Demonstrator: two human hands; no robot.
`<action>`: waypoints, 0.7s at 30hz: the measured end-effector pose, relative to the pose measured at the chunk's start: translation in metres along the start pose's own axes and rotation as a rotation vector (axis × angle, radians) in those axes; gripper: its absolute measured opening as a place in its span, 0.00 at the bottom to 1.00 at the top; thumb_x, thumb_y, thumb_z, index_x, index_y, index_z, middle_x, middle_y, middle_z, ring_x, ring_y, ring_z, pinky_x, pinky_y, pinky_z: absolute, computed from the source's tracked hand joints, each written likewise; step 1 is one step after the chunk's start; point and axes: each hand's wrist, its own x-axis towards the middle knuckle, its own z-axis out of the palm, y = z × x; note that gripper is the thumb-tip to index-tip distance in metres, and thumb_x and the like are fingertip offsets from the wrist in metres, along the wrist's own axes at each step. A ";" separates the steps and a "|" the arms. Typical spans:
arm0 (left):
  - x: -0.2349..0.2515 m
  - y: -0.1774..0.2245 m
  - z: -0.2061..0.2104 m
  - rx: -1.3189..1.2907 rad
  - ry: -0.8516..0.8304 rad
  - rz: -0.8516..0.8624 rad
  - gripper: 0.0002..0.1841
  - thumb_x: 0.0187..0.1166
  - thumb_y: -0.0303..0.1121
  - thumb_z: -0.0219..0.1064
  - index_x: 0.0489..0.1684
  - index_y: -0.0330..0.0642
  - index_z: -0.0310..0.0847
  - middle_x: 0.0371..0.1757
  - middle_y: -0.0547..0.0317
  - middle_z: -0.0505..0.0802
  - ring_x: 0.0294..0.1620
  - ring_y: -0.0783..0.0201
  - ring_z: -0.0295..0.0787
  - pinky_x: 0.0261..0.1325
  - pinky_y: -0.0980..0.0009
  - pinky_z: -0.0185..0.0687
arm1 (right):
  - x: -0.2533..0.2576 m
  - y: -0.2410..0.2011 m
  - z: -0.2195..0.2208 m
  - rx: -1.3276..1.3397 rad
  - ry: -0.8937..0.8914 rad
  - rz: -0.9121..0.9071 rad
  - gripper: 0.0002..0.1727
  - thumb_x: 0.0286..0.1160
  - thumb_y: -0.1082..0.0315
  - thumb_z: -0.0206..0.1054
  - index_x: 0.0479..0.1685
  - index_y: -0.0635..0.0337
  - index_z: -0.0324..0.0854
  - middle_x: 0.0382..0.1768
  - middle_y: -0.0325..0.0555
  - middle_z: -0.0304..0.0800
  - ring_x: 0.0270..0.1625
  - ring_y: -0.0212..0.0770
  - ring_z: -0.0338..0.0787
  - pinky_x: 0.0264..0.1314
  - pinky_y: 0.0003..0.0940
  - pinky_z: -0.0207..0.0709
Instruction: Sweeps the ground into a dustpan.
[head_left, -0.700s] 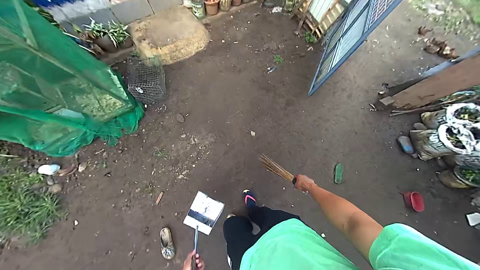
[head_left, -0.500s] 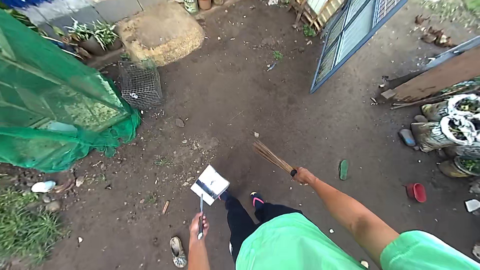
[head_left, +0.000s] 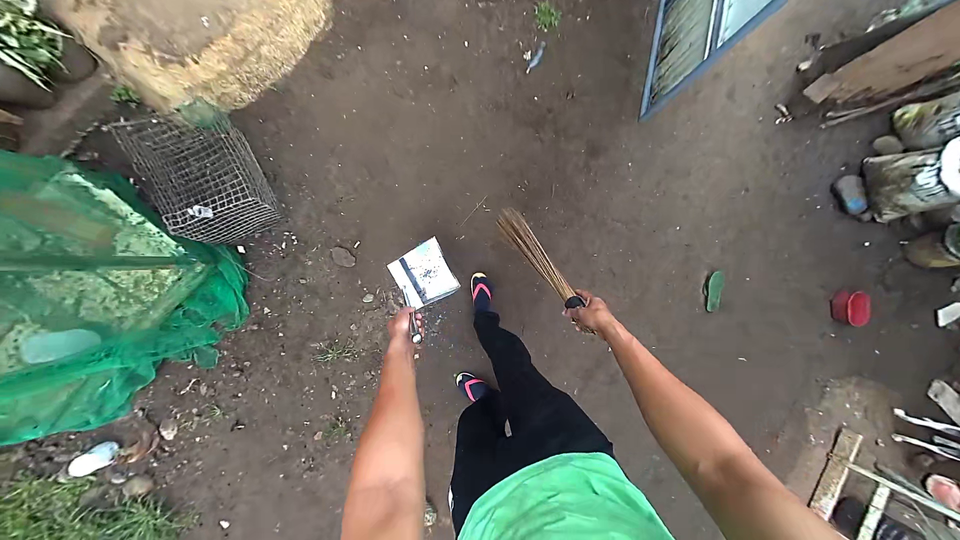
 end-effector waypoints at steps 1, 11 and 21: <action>0.016 0.015 0.013 0.002 0.018 -0.006 0.05 0.86 0.32 0.57 0.42 0.41 0.72 0.21 0.61 0.79 0.09 0.73 0.68 0.10 0.79 0.66 | 0.017 -0.016 0.006 -0.010 0.020 0.010 0.44 0.75 0.63 0.76 0.93 0.45 0.58 0.60 0.60 0.87 0.43 0.50 0.91 0.45 0.46 0.86; 0.140 0.175 0.098 0.143 0.061 -0.041 0.05 0.83 0.33 0.61 0.42 0.42 0.75 0.21 0.61 0.81 0.09 0.73 0.68 0.10 0.80 0.65 | 0.142 -0.189 0.062 0.109 0.206 0.189 0.46 0.77 0.60 0.74 0.95 0.48 0.52 0.58 0.60 0.89 0.44 0.53 0.94 0.47 0.51 0.88; 0.207 0.258 0.111 0.673 0.203 -0.021 0.13 0.80 0.40 0.63 0.51 0.42 0.79 0.25 0.62 0.86 0.13 0.71 0.74 0.16 0.73 0.72 | 0.147 -0.232 0.173 -0.190 0.053 0.171 0.50 0.72 0.56 0.73 0.96 0.49 0.49 0.60 0.62 0.91 0.58 0.60 0.93 0.60 0.62 0.85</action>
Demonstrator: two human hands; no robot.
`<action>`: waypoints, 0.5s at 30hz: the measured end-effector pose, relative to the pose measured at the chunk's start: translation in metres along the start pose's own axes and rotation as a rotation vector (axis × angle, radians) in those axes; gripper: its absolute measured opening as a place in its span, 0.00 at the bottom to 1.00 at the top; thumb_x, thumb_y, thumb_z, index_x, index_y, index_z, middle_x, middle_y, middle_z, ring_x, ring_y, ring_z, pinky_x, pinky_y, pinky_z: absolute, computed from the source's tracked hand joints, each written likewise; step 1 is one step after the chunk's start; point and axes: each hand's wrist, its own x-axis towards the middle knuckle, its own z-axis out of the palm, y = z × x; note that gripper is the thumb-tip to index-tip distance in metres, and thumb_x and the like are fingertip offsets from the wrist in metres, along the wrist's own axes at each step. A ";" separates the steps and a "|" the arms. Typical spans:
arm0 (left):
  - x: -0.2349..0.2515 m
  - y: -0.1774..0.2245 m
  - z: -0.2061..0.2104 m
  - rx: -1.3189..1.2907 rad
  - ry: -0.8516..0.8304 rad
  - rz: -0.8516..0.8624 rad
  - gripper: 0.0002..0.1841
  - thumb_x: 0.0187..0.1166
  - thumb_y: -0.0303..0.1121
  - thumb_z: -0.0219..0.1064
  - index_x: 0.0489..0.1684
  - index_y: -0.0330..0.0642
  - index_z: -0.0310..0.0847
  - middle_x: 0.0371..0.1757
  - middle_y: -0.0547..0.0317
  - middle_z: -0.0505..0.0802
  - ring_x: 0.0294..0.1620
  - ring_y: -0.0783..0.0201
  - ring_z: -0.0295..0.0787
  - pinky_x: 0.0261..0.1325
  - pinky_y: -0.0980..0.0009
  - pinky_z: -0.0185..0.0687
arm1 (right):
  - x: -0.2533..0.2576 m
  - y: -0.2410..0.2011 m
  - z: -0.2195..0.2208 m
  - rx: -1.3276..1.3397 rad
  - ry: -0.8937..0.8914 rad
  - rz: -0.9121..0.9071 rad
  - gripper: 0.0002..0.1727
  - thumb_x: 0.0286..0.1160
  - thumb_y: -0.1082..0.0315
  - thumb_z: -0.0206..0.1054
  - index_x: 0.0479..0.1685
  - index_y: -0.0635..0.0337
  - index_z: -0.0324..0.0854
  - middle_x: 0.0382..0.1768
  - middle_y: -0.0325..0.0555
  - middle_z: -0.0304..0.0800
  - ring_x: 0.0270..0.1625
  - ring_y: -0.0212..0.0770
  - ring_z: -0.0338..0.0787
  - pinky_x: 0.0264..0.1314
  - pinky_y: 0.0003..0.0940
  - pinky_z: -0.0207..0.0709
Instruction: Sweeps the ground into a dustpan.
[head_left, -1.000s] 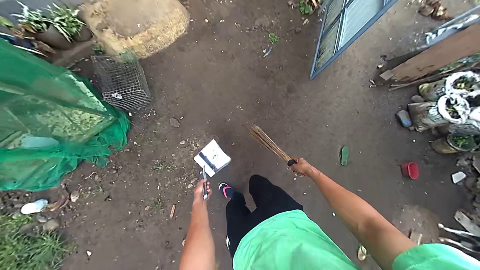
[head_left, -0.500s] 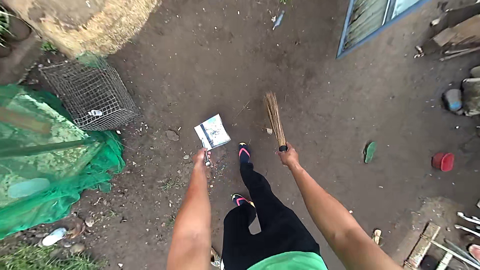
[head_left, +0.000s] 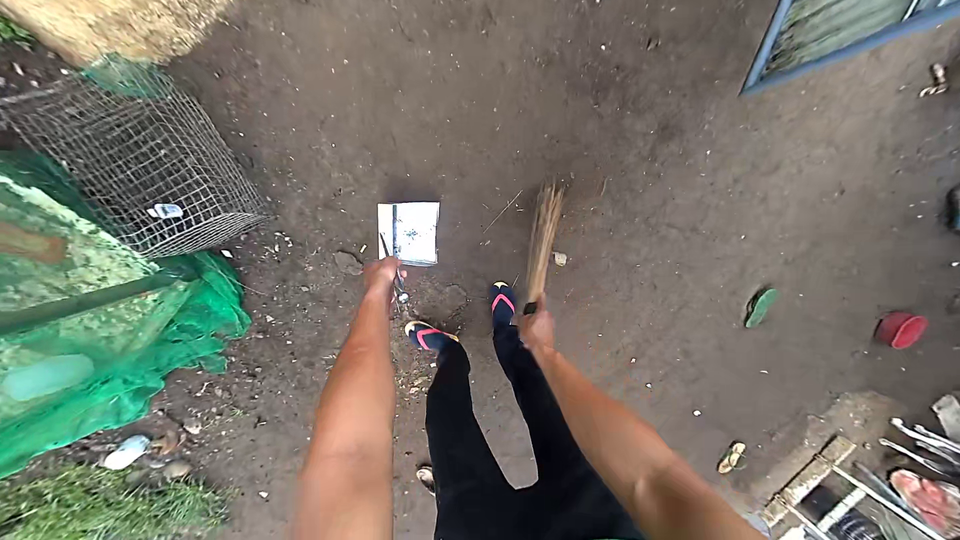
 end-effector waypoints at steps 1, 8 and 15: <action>0.004 0.004 0.002 -0.019 0.001 0.005 0.13 0.80 0.40 0.63 0.51 0.42 0.79 0.26 0.62 0.86 0.13 0.71 0.74 0.16 0.73 0.72 | -0.014 -0.003 0.021 0.006 -0.041 -0.036 0.51 0.70 0.57 0.75 0.95 0.50 0.50 0.56 0.61 0.92 0.53 0.60 0.95 0.56 0.62 0.87; 0.023 0.002 -0.026 -0.215 -0.085 -0.033 0.10 0.80 0.38 0.63 0.50 0.44 0.77 0.22 0.64 0.83 0.10 0.73 0.70 0.11 0.76 0.67 | -0.137 -0.034 0.090 0.216 -0.383 -0.047 0.54 0.71 0.61 0.77 0.98 0.40 0.45 0.55 0.59 0.90 0.35 0.50 0.92 0.38 0.49 0.89; 0.028 -0.089 -0.095 -0.670 -0.309 -0.199 0.08 0.87 0.38 0.59 0.44 0.43 0.73 0.20 0.63 0.79 0.07 0.73 0.66 0.09 0.79 0.66 | -0.216 -0.009 0.021 -0.086 -0.228 -0.200 0.52 0.70 0.59 0.78 0.97 0.36 0.51 0.49 0.56 0.93 0.39 0.51 0.94 0.46 0.56 0.90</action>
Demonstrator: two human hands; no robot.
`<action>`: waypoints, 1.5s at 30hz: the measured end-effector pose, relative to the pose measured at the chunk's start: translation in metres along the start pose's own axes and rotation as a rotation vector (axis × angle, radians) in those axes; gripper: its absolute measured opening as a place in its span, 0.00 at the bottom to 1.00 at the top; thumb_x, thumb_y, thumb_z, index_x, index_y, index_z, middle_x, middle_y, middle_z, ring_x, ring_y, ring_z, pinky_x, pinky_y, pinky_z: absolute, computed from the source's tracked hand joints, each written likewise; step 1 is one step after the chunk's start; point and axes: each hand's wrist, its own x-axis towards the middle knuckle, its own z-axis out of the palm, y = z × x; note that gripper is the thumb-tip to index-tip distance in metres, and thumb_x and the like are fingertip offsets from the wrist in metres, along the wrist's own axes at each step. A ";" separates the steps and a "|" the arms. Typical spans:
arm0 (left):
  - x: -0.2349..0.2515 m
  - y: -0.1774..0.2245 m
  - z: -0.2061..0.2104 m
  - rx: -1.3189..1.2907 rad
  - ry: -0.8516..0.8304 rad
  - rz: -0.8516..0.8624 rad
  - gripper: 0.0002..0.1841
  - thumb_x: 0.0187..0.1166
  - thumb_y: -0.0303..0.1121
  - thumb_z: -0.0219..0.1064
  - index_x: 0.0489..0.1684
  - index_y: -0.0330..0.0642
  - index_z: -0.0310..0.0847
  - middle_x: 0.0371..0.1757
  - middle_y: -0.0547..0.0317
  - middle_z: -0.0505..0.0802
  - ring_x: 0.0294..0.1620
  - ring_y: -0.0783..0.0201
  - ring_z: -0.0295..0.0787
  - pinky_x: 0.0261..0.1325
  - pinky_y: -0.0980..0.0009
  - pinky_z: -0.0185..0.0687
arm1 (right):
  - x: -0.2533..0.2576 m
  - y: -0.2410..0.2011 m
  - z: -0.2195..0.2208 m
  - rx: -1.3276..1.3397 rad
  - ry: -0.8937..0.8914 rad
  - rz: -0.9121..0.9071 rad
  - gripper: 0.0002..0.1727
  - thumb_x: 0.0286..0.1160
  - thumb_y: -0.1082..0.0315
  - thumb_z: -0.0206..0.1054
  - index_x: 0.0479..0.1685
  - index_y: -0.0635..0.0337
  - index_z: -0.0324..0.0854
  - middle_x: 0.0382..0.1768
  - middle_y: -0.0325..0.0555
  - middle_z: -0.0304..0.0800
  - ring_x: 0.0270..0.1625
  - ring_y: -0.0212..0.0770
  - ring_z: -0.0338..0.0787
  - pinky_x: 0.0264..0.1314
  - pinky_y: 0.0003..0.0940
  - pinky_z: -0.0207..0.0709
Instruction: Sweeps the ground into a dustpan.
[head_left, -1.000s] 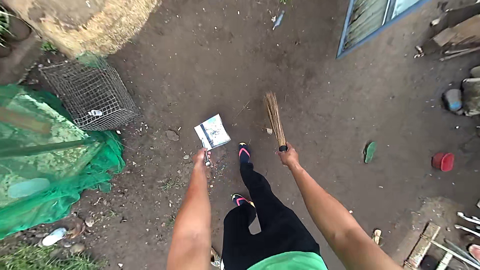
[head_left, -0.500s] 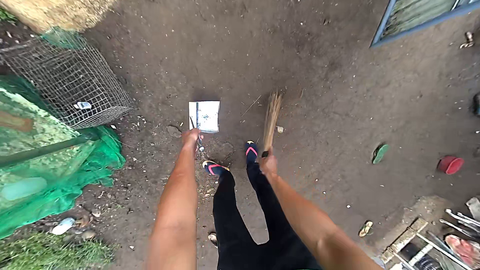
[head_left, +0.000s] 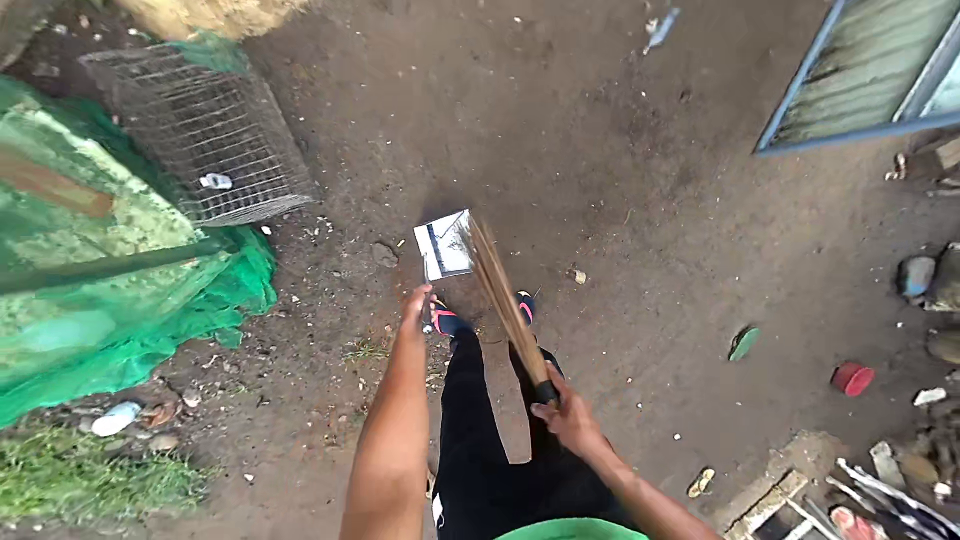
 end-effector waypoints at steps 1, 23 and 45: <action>-0.003 -0.007 -0.016 -0.076 -0.014 -0.029 0.08 0.87 0.37 0.58 0.41 0.43 0.72 0.19 0.63 0.77 0.07 0.73 0.65 0.08 0.79 0.66 | -0.006 -0.003 -0.014 -0.097 0.025 0.001 0.52 0.70 0.58 0.78 0.97 0.34 0.52 0.47 0.56 0.94 0.38 0.52 0.94 0.47 0.57 0.89; 0.000 -0.068 -0.251 -0.640 0.304 -0.169 0.06 0.86 0.33 0.56 0.39 0.44 0.70 0.18 0.62 0.77 0.06 0.73 0.65 0.06 0.79 0.64 | 0.159 -0.199 0.135 -0.928 0.101 -0.065 0.53 0.74 0.58 0.70 0.99 0.37 0.39 0.66 0.68 0.86 0.63 0.69 0.89 0.60 0.70 0.82; 0.028 -0.057 -0.337 -1.039 0.164 -0.046 0.11 0.87 0.31 0.51 0.30 0.47 0.67 0.13 0.66 0.74 0.05 0.77 0.65 0.06 0.84 0.66 | 0.128 -0.325 0.197 -1.252 0.031 -0.522 0.44 0.77 0.65 0.68 0.96 0.36 0.54 0.59 0.70 0.88 0.54 0.71 0.91 0.50 0.70 0.83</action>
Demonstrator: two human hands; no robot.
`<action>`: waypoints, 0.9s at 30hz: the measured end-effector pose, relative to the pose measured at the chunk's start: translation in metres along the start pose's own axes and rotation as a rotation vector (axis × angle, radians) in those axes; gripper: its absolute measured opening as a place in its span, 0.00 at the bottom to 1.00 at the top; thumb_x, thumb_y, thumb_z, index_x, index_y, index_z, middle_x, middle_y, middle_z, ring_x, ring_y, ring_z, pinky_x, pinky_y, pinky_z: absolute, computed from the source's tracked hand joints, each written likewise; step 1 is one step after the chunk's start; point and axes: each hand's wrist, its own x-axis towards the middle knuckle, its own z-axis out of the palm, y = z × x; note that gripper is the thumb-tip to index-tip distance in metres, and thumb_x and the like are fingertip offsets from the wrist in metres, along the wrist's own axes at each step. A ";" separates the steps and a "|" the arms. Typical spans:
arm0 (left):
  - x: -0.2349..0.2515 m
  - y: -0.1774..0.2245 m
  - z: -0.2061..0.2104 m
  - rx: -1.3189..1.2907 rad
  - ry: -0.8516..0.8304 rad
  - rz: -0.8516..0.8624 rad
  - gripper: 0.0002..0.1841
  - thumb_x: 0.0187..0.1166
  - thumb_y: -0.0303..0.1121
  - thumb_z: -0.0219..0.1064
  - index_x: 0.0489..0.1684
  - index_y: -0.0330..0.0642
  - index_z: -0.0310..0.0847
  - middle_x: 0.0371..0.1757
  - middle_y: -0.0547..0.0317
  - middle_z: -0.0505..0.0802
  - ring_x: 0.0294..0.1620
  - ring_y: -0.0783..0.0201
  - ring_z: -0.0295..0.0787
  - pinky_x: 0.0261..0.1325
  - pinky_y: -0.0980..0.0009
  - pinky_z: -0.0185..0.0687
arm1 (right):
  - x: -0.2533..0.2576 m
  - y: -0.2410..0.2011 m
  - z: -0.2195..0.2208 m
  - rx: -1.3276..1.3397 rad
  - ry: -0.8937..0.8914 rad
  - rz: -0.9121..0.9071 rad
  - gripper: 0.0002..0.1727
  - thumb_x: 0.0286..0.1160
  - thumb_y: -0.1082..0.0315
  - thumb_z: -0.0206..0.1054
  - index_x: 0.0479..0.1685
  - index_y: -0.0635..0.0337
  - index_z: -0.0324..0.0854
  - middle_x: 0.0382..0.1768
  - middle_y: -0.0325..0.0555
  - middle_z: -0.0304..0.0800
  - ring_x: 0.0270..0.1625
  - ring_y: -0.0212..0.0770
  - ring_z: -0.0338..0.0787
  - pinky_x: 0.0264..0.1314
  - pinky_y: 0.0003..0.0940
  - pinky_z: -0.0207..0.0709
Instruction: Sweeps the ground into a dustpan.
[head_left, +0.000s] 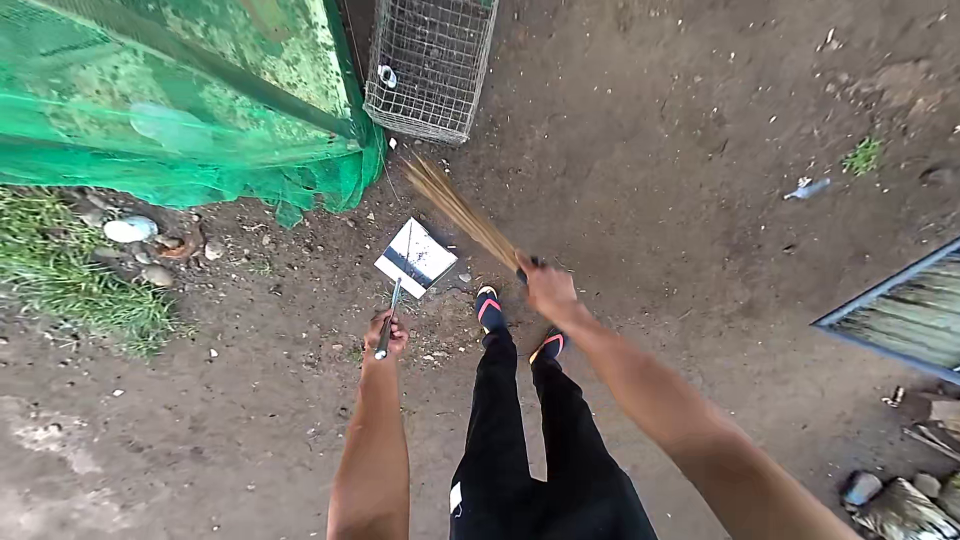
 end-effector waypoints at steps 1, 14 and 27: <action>0.002 0.002 0.005 -0.008 0.000 0.008 0.10 0.87 0.30 0.50 0.31 0.47 0.67 0.14 0.66 0.74 0.05 0.76 0.65 0.07 0.84 0.66 | 0.031 -0.005 -0.003 -0.023 0.035 0.004 0.46 0.74 0.66 0.70 0.96 0.36 0.54 0.59 0.70 0.88 0.54 0.72 0.91 0.48 0.71 0.83; 0.043 0.021 0.023 0.076 0.076 0.099 0.04 0.82 0.31 0.59 0.36 0.49 0.72 0.20 0.66 0.79 0.08 0.76 0.67 0.10 0.83 0.66 | -0.049 -0.015 0.011 0.222 -0.216 0.179 0.47 0.75 0.54 0.73 0.96 0.29 0.53 0.67 0.56 0.89 0.68 0.60 0.88 0.70 0.65 0.77; 0.048 0.026 -0.030 0.131 -0.013 0.059 0.06 0.83 0.34 0.60 0.34 0.47 0.73 0.18 0.66 0.78 0.08 0.76 0.68 0.10 0.83 0.68 | -0.099 0.001 0.064 0.529 -0.363 0.136 0.51 0.68 0.57 0.80 0.96 0.36 0.56 0.63 0.59 0.88 0.41 0.52 0.93 0.46 0.53 0.89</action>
